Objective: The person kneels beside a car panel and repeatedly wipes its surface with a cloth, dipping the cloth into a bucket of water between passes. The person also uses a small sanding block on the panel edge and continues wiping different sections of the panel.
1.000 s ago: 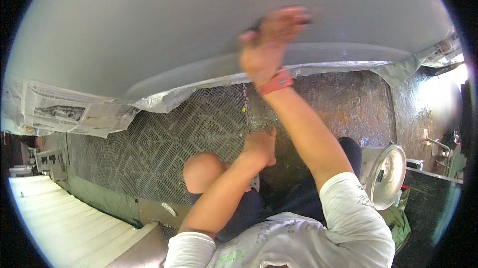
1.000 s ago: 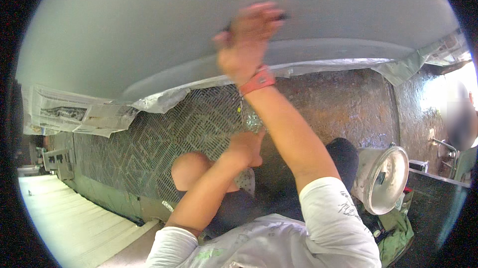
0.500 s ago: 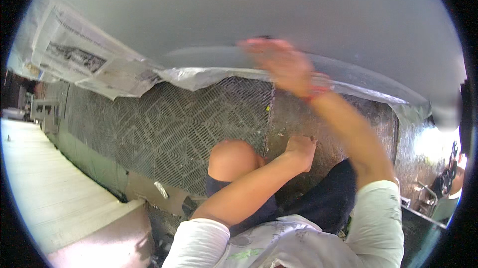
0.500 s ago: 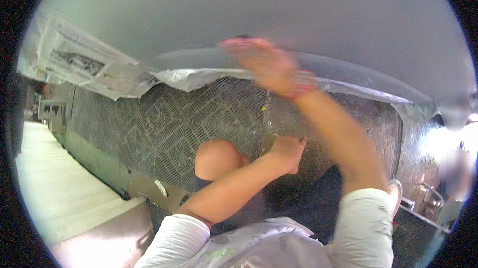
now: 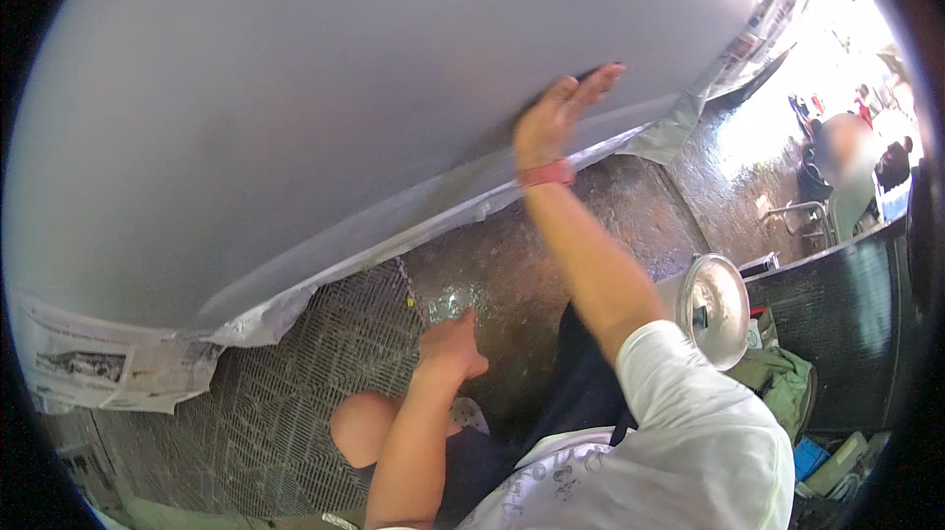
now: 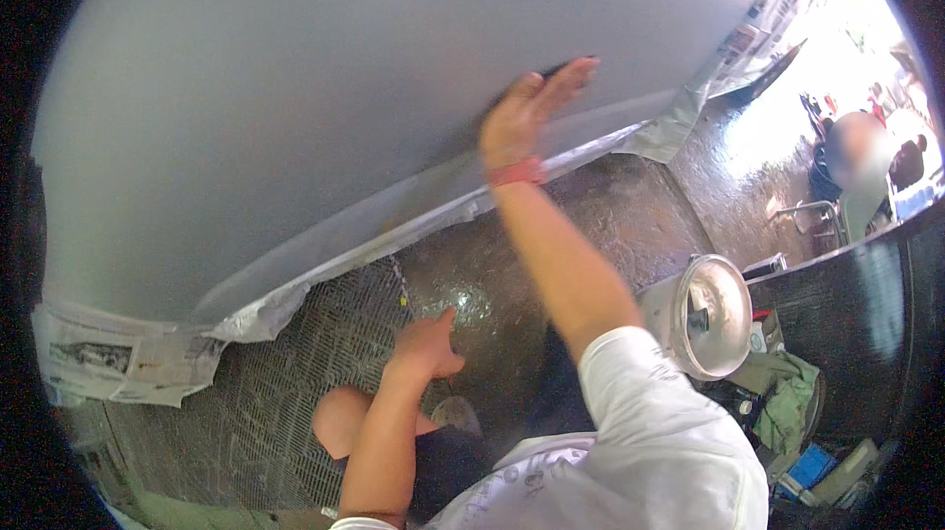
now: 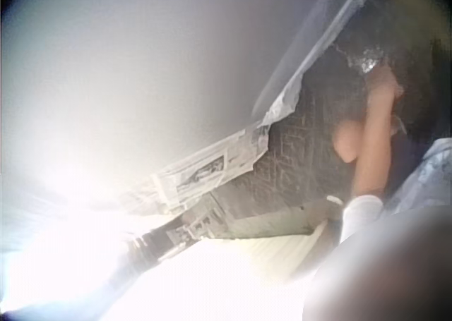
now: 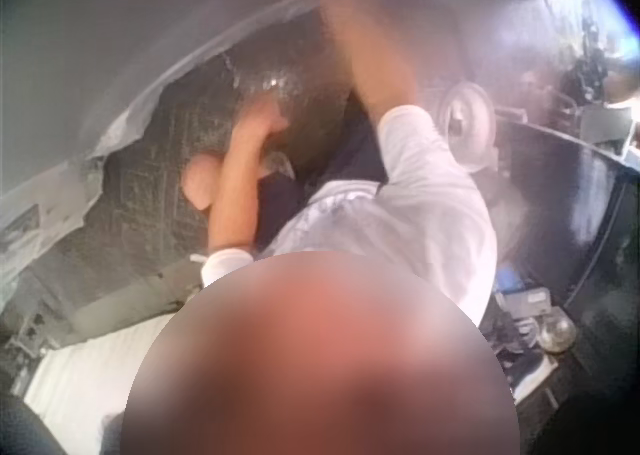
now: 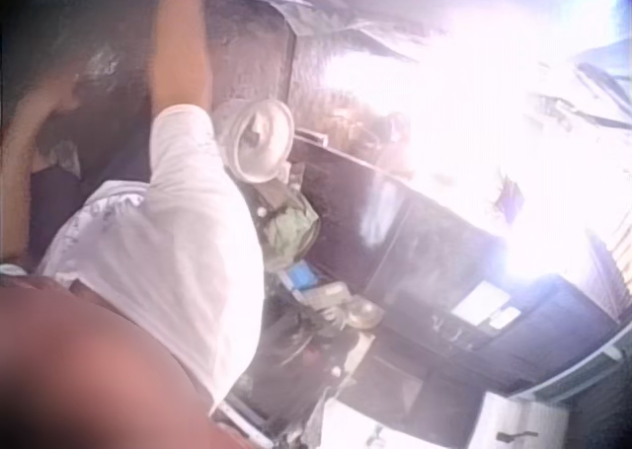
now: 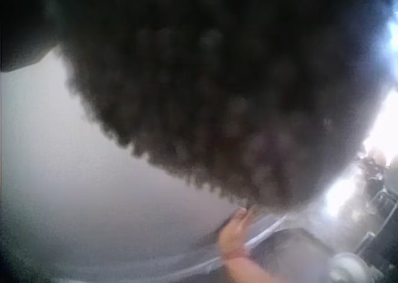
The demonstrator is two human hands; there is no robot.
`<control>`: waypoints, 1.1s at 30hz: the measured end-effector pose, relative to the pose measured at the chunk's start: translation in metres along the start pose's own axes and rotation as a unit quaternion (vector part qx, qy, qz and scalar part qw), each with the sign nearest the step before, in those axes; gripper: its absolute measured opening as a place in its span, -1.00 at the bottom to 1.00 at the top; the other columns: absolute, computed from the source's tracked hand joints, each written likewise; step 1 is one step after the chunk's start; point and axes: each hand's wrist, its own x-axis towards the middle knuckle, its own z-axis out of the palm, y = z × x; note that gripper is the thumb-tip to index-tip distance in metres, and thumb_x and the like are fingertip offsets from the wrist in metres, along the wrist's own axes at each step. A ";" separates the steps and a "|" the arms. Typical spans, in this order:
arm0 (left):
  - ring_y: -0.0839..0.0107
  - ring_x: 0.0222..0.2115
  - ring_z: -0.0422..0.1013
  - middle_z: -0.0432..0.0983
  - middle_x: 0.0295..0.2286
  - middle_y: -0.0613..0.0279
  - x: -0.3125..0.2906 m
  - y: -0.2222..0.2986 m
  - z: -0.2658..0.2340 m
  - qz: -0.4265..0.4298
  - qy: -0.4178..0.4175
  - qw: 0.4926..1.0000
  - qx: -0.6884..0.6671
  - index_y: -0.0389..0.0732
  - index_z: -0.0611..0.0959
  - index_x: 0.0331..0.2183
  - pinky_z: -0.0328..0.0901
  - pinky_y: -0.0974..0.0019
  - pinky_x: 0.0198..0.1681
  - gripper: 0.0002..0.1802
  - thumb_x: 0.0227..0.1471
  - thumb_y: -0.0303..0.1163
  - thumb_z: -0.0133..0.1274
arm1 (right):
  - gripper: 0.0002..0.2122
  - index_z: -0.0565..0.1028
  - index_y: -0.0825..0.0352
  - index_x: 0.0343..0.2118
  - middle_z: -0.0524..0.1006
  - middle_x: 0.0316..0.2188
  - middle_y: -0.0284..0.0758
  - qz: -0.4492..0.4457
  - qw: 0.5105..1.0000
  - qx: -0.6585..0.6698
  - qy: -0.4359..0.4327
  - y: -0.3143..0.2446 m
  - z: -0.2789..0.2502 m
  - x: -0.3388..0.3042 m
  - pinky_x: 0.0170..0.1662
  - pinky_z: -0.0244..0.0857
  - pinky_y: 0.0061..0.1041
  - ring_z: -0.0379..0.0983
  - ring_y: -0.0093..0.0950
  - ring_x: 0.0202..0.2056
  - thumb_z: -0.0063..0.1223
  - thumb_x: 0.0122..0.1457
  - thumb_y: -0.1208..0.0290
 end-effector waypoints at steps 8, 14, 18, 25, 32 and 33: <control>-0.07 0.06 0.48 0.56 0.01 -0.16 0.015 0.001 0.009 -0.002 -0.001 1.000 0.011 -0.11 0.23 0.38 0.36 0.00 0.16 0.08 -0.16 -0.15 0.28 | -0.17 -0.29 0.49 0.46 -0.35 0.50 0.04 -0.306 0.943 -0.113 -0.073 -0.057 0.033 -0.043 0.49 -0.54 0.04 -0.51 0.03 0.50 -0.20 0.37 0.06; -0.13 0.06 0.46 0.54 0.01 -0.22 0.003 0.003 0.010 0.004 0.016 1.000 -0.003 -0.09 0.24 0.37 0.34 -0.02 0.17 0.09 -0.15 -0.09 0.31 | -0.24 -0.22 0.43 0.47 -0.23 0.49 0.04 0.052 0.996 -0.020 0.070 0.118 -0.040 0.120 0.50 -0.47 0.05 -0.38 0.19 0.46 -0.21 0.44 0.04; -0.12 0.11 0.44 0.48 0.08 -0.24 0.008 0.013 0.002 -0.033 -0.025 0.999 0.033 -0.11 0.19 0.39 0.33 -0.01 0.19 0.10 -0.11 -0.07 0.29 | -0.18 -0.30 0.36 0.48 -0.36 0.51 0.00 0.109 0.994 -0.002 0.029 0.026 0.002 0.027 0.48 -0.57 0.12 -0.42 0.07 0.49 -0.40 0.44 -0.17; -0.13 0.05 0.48 0.56 -0.01 -0.24 -0.009 0.019 0.001 -0.039 0.046 0.998 0.028 -0.13 0.25 0.37 0.36 -0.01 0.16 0.10 -0.18 -0.08 0.32 | -0.11 -0.19 0.31 0.48 -0.12 0.50 -0.11 0.031 0.295 -0.907 -0.298 0.086 -0.025 0.047 0.48 -0.47 0.02 -0.24 -0.05 0.49 -0.43 0.36 -0.35; -0.17 0.02 0.49 0.57 -0.02 -0.25 -0.018 0.028 -0.002 -0.063 0.009 0.997 0.044 -0.09 0.26 0.37 0.38 -0.01 0.13 0.10 -0.17 -0.07 0.32 | -0.28 0.07 0.51 0.41 0.06 0.42 0.12 0.051 0.555 -0.796 -0.235 0.013 -0.021 0.088 0.44 -0.24 0.13 -0.03 0.10 0.43 -0.16 0.36 0.05; -0.16 0.04 0.48 0.55 0.01 -0.23 -0.003 0.033 -0.002 -0.052 -0.011 0.997 0.047 -0.09 0.24 0.38 0.37 -0.01 0.14 0.10 -0.15 -0.05 0.31 | -0.28 -0.02 0.54 0.43 -0.06 0.46 0.14 0.040 0.764 -0.640 -0.063 0.001 0.000 0.062 0.46 -0.30 0.14 -0.15 0.13 0.46 -0.21 0.37 0.12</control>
